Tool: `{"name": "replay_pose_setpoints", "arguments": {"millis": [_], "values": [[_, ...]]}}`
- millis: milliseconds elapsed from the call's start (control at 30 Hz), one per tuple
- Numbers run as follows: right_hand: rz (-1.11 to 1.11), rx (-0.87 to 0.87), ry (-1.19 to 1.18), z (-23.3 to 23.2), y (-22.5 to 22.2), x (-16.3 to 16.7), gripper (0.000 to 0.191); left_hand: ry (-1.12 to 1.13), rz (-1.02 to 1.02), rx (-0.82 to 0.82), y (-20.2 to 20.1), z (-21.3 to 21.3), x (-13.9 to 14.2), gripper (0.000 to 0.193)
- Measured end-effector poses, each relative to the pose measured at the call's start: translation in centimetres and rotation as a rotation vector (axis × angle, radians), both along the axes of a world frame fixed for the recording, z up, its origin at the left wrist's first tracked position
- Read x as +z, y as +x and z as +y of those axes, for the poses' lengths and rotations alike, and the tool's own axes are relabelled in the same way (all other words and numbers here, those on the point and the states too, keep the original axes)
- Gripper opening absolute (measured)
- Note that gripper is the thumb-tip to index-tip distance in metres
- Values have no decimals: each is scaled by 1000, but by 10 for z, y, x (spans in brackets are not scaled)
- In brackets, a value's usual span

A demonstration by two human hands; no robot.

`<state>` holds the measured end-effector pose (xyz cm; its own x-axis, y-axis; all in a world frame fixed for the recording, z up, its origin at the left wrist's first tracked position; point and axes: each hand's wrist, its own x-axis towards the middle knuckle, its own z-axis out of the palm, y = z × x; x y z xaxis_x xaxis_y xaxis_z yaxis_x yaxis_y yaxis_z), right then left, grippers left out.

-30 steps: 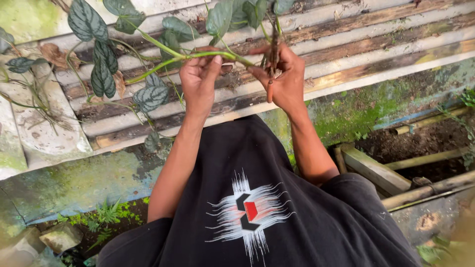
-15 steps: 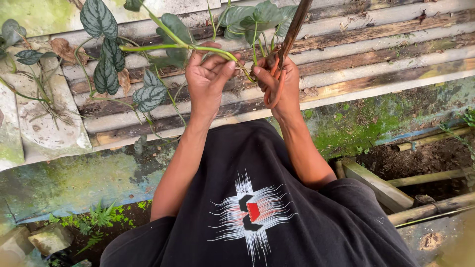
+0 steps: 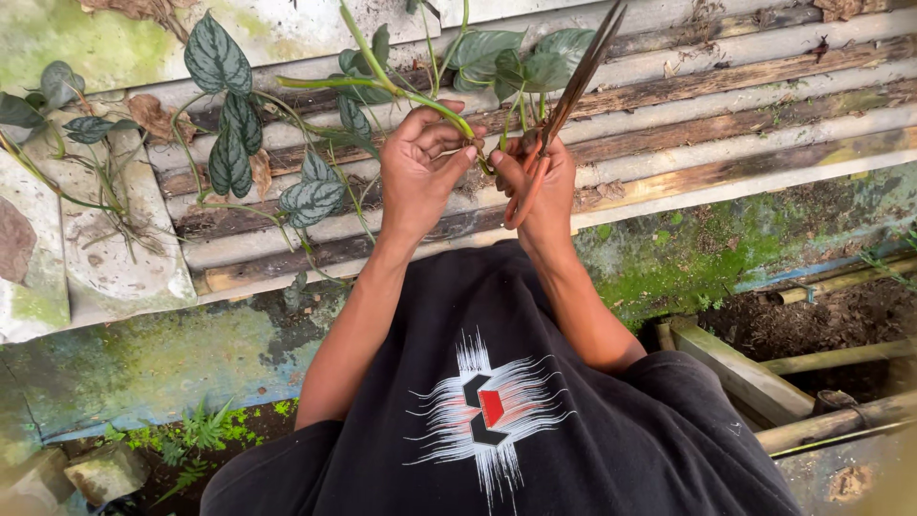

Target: The person uses shears to cut and trim plant vines on a slatted wooden surface. They repeatedly grasp sections of vine, cut them, and place the trimmed pieces aside while continuing to work along the length of the plant.

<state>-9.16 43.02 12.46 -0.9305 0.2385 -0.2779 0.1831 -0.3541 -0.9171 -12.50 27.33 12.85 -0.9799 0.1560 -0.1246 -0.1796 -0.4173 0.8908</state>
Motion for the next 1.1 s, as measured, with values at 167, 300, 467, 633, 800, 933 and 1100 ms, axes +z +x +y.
{"name": "replay_pose_setpoints", "arguments": {"millis": [167, 300, 467, 633, 800, 933, 1100], "values": [[109, 0, 122, -5, 3, -6, 32, -137, 12, -25, -2, -2, 4, 39], [123, 49, 166, -1, 8, -12, 39, -283, 108, -95, -5, -9, 4, 36], [94, 108, 134, 7, 7, -17, 47, -175, -10, -245, -11, -17, 4, 42], [74, 157, 117, 17, 4, -17, 49, -235, -3, -250, -15, -17, 11, 40], [14, 195, 177, 24, 2, -14, 45, -497, -11, -308, -17, -25, 16, 46], [19, 196, 184, 28, 3, -11, 44, -387, 45, -276, -18, -27, 6, 35], [22, 175, 171, 25, 5, -10, 44, -310, 4, -191, -15, -12, -11, 27]]}}
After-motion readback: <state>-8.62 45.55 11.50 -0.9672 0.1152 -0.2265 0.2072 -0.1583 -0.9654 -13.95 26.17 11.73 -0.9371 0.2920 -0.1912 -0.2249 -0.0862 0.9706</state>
